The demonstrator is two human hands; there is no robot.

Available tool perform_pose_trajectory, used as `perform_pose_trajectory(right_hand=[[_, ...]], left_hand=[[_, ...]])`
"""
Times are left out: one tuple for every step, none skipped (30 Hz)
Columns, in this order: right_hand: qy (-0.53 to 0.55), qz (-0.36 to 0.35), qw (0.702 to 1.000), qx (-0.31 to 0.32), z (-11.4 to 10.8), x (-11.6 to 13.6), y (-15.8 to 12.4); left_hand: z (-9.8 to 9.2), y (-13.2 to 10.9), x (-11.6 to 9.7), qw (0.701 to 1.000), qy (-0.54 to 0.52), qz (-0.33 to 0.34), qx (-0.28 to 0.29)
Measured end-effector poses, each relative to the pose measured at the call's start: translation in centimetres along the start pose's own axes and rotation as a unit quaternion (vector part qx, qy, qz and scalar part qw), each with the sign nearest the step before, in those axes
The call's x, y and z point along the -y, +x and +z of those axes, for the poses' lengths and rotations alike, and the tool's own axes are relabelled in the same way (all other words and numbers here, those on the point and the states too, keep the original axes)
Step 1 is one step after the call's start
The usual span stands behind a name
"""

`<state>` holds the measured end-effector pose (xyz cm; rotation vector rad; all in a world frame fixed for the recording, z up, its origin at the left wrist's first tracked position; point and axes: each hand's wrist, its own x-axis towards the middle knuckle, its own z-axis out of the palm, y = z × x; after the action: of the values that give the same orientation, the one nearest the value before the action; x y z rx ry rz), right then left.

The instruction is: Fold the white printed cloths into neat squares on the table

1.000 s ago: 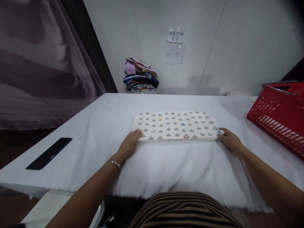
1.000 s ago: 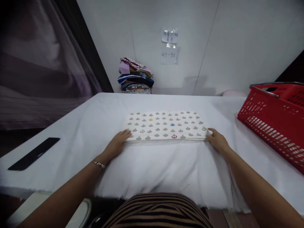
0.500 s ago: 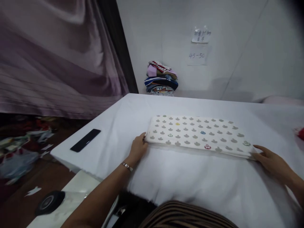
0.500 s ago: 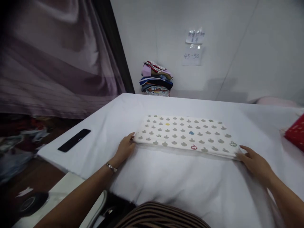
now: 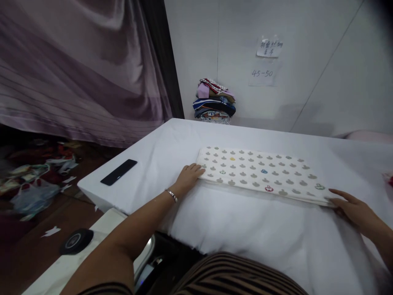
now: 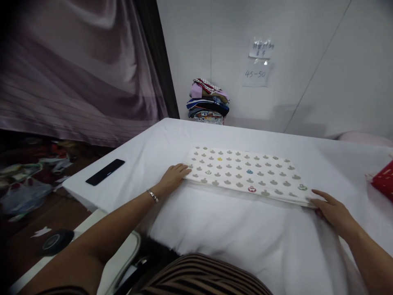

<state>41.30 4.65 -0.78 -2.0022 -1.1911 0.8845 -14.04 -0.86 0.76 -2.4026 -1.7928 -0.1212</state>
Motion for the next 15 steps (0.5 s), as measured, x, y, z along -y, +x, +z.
perform_pose_trajectory(right_hand=[[0.028, 0.004, 1.000, 0.004, 0.0, 0.2, -0.2], [0.053, 0.006, 0.998, 0.013, 0.0, 0.3, -0.3], [0.074, 0.005, 0.997, 0.025, -0.1, 0.4, -0.4], [0.086, 0.009, 0.996, 0.028, -0.1, 0.5, -0.4], [0.092, 0.012, 0.995, 0.031, -0.2, 0.5, -0.4], [0.093, 0.014, 0.995, 0.035, -0.2, 0.5, -0.3], [0.093, 0.017, 0.995, 0.038, -0.3, 0.5, -0.3], [0.090, 0.020, 0.995, 0.040, -0.3, 0.4, -0.2], [0.086, 0.025, 0.995, 0.041, -0.3, 0.4, -0.1], [0.085, 0.030, 0.995, 0.043, -0.4, 0.3, -0.1], [0.086, 0.033, 0.995, 0.045, -0.4, 0.3, 0.0], [0.088, 0.035, 0.994, 0.047, -0.4, 0.3, 0.0], [0.090, 0.036, 0.994, 0.049, -0.4, 0.3, -0.1], [0.091, 0.036, 0.994, 0.050, -0.4, 0.4, -0.1], [0.094, 0.035, 0.994, 0.052, -0.4, 0.4, -0.2]], left_hand=[[0.0, 0.1, 0.0, 1.000, 0.007, 0.008, -0.007], [-0.1, 0.2, -0.1, 1.000, 0.011, 0.017, -0.013], [-0.1, 0.1, -0.2, 0.999, 0.010, 0.029, -0.018], [-0.1, 0.1, -0.4, 0.999, 0.004, 0.043, -0.024], [-0.1, -0.1, -0.6, 0.998, -0.008, 0.057, -0.029], [-0.1, -0.2, -0.8, 0.997, -0.023, 0.071, -0.034], [-0.2, -0.4, -1.1, 0.995, -0.037, 0.081, -0.038], [-0.2, -0.5, -1.3, 0.994, -0.048, 0.086, -0.040], [-0.2, -0.5, -1.5, 0.994, -0.053, 0.088, -0.041], [-0.3, -0.5, -1.8, 0.994, -0.051, 0.088, -0.041], [-0.4, -0.4, -2.0, 0.994, -0.043, 0.087, -0.040], [-0.4, -0.2, -2.2, 0.995, -0.031, 0.088, -0.041], [-0.5, 0.0, -2.5, 0.995, -0.017, 0.093, -0.042], [-0.5, 0.3, -2.7, 0.994, -0.004, 0.100, -0.045], [-0.5, 0.6, -3.0, 0.993, 0.008, 0.107, -0.047]])
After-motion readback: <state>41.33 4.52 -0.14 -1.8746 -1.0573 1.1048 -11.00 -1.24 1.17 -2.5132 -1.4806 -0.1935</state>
